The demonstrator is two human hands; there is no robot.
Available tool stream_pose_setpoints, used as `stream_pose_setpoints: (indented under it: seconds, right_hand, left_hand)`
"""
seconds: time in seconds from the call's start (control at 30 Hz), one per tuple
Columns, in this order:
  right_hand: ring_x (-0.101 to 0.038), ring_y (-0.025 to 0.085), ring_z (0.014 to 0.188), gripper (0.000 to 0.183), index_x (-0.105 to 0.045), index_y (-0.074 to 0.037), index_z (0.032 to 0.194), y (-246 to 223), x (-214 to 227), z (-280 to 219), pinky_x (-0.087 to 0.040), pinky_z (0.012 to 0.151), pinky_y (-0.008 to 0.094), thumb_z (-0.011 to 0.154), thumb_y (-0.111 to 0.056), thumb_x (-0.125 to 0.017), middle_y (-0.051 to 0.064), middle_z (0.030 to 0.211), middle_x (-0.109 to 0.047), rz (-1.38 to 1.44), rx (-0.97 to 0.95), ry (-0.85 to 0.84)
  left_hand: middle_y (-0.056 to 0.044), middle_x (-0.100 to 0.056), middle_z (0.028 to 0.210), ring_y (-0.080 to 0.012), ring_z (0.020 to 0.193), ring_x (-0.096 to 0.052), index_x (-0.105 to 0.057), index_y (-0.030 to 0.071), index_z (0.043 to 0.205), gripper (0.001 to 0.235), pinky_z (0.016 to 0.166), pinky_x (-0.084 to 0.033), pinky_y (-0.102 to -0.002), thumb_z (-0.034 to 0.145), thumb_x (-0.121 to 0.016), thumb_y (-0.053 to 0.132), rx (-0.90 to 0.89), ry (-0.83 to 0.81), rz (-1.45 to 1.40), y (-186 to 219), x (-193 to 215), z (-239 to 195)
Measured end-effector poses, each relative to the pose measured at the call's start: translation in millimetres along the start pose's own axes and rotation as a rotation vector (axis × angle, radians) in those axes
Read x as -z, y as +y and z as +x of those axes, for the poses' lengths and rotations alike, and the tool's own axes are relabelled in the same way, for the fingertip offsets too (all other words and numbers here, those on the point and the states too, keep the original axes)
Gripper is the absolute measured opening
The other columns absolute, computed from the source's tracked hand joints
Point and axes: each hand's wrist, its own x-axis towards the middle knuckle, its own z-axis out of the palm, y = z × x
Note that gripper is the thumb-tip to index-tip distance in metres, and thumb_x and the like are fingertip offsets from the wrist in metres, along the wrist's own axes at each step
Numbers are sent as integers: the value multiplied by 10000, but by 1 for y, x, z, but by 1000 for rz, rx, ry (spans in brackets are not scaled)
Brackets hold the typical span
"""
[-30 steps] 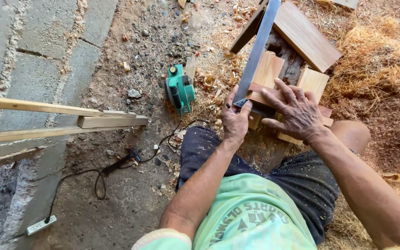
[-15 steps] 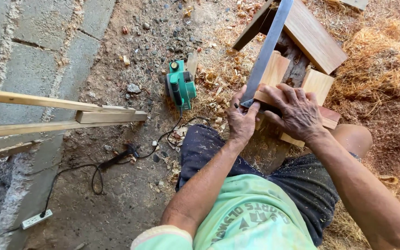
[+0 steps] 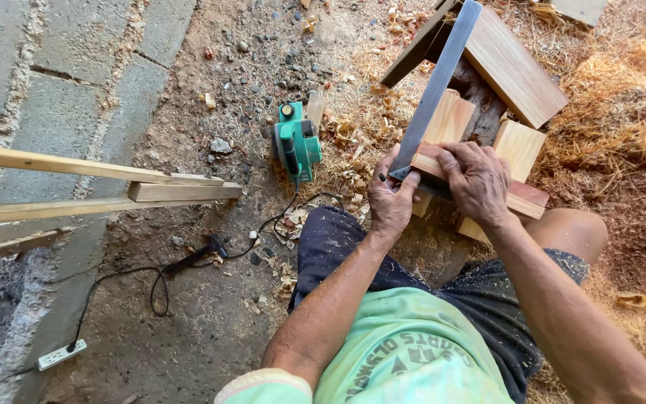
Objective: The person sits on the ground and uses a try square and a marker to draw lines on several small wooden planks. They repeatedly position the square on the wood, draw a line, and then move to the next plank.
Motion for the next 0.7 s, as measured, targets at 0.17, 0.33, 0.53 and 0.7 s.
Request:
stream_pose_setpoints:
  seconds: [0.17,0.33,0.53,0.7]
  right_hand:
    - [-579,228,1004,275,-768,-203,1179,-2,-8,2,-354,939,436,1067,-393,-604,-3,1010,-691,52,-28,90]
    - [-586,216,978,275,-769,-205,1155,-7,-6,5,-351,922,430,1048,-407,-616,-24,1014,-709,48,-77,74]
    - [-606,226,1086,367,-664,-172,1322,6,4,1,-410,979,430,1077,-429,-570,54,1180,-688,143,16,14]
    - [-591,304,1172,484,-578,-98,1441,25,19,-9,-447,980,445,1107,-446,-548,159,1307,-647,-75,278,17]
  left_hand:
    - [-56,-637,1253,-106,918,-661,-467,160,1523,647,598,-615,-227,940,-710,21,11,-1,28,2,0,0]
    - [-65,-630,1268,-113,934,-674,-456,163,1525,648,603,-631,-223,942,-710,38,-2,-13,80,6,1,0]
    - [-98,-659,1218,-128,898,-684,-409,162,1570,696,597,-628,-213,950,-701,43,17,-68,92,17,5,-3]
    - [-102,-655,1219,-131,890,-685,-359,156,1591,745,580,-624,-216,937,-694,29,26,-103,99,24,4,-4]
